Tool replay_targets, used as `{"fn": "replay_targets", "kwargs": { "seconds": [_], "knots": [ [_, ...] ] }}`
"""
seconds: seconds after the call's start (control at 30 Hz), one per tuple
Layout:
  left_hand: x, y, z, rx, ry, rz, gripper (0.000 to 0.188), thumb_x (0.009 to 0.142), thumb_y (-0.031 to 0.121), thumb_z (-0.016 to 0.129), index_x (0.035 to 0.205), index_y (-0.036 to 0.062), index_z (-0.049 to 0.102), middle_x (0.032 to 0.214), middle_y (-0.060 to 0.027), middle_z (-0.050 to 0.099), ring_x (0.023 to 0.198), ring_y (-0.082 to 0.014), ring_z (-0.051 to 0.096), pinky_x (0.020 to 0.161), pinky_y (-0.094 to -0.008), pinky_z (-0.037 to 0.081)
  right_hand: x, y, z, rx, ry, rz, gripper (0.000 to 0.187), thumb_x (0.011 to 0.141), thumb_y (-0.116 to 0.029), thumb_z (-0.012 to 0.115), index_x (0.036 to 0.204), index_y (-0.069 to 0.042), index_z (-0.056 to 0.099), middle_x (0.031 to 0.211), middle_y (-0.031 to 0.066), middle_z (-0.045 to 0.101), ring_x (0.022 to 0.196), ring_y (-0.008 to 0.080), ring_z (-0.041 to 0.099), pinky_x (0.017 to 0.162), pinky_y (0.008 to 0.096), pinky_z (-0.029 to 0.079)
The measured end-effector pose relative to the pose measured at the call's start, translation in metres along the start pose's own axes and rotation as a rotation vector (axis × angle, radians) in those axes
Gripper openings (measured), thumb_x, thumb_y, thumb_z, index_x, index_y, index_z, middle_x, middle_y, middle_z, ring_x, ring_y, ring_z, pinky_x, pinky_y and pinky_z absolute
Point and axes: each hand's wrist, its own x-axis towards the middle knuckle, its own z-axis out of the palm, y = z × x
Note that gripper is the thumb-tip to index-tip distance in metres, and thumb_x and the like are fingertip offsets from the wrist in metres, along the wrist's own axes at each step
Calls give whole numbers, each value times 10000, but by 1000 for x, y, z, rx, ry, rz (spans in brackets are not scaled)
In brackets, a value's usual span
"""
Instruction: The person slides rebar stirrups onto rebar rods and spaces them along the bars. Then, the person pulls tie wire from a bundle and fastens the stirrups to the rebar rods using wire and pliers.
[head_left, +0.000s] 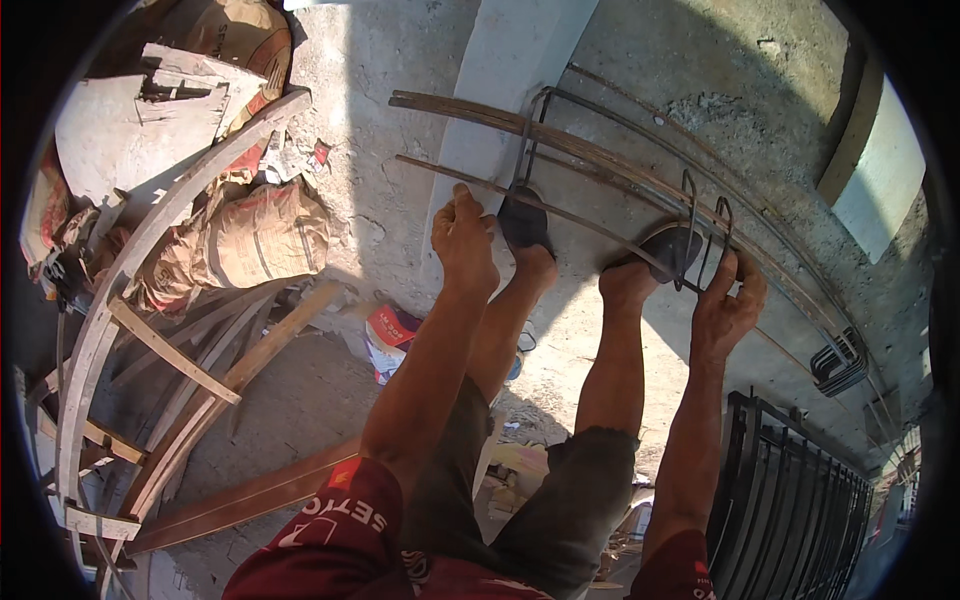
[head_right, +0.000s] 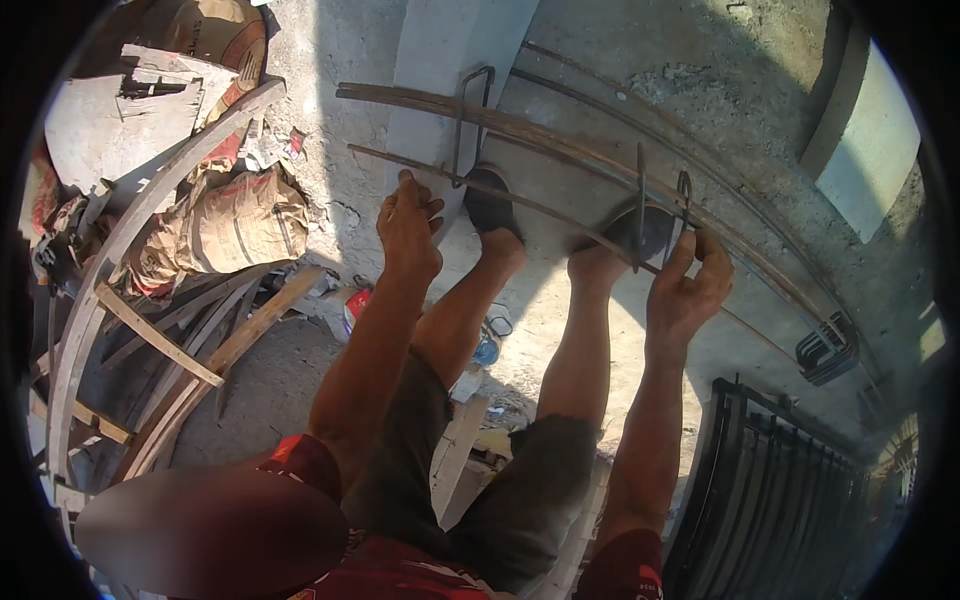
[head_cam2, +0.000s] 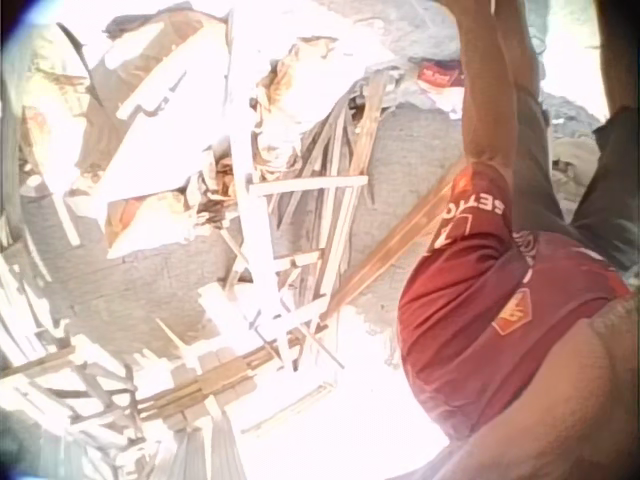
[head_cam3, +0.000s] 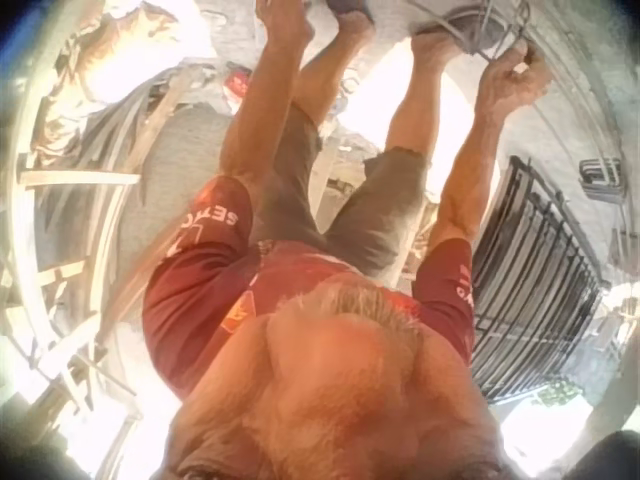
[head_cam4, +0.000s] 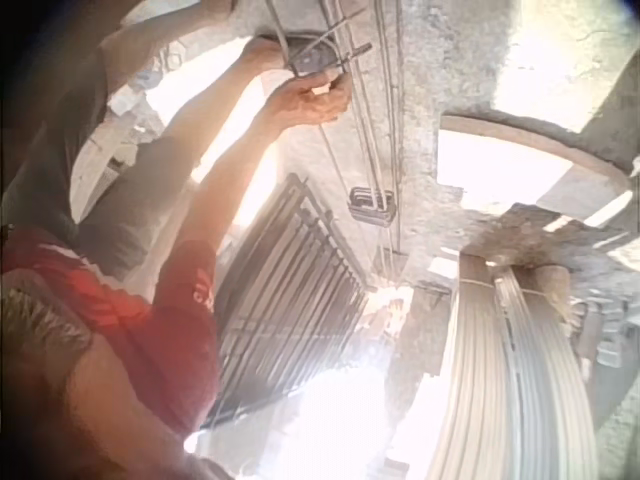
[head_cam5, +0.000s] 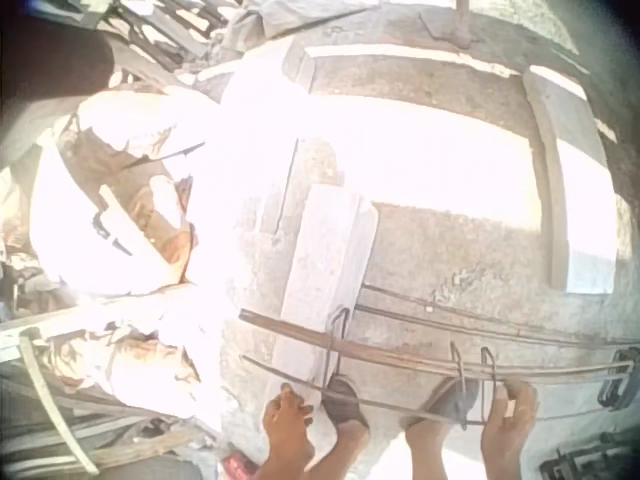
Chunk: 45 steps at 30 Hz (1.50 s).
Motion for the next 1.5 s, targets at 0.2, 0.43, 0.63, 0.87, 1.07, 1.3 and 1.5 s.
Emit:
{"fn": "replay_targets", "kwargs": {
  "seconds": [0.2,0.43,0.63,0.87,1.07,1.3,1.5],
  "knots": [
    [20,-16,-22,-69,-199,-31,360,873,367,606,960,22,547,855,-63,573,739,-145,554,666,-288,442,44,6,-7,-235,-16,-192,152,891,-169,559,948,-63,652,903,129,629,872,283,574,777,415,425],
    [55,24,1,356,429,861,568,807,360,686,1141,-77,543,1046,-175,562,1008,-197,501,900,-339,396,111,-46,-4,-113,-1077,346,532,902,-507,475,684,-28,556,643,-1,462,628,116,378,629,297,335],
    [123,109,0,255,-457,517,545,802,406,672,1094,-50,607,980,-125,633,970,-176,546,905,-368,404,112,-8,-21,141,-1058,302,355,866,-344,598,863,9,630,730,31,562,700,116,487,726,265,395],
    [121,174,6,675,-812,543,373,852,339,619,1026,13,671,929,-102,675,881,-191,605,813,-314,456,101,-9,-27,115,-925,308,216,851,-233,638,868,-22,597,745,-51,487,691,66,394,643,239,342],
    [82,223,38,1182,-851,800,254,803,258,682,870,15,709,868,-92,679,802,-164,613,711,-280,490,118,-18,-19,32,-832,251,303,854,-306,631,831,-6,596,708,-20,500,674,89,413,617,256,360],
    [89,220,36,1088,-689,1000,444,814,351,657,998,-50,609,959,-151,646,846,-207,622,748,-312,495,149,-22,-18,33,-654,129,412,836,-359,634,965,33,638,771,95,622,730,155,554,689,283,442],
    [104,205,40,948,-507,1187,647,825,443,632,1126,-116,509,1050,-211,613,891,-249,631,785,-345,500,165,-15,-18,-18,-779,189,370,821,-340,663,965,-1,635,823,109,623,779,208,574,737,332,446]
  ]
}}
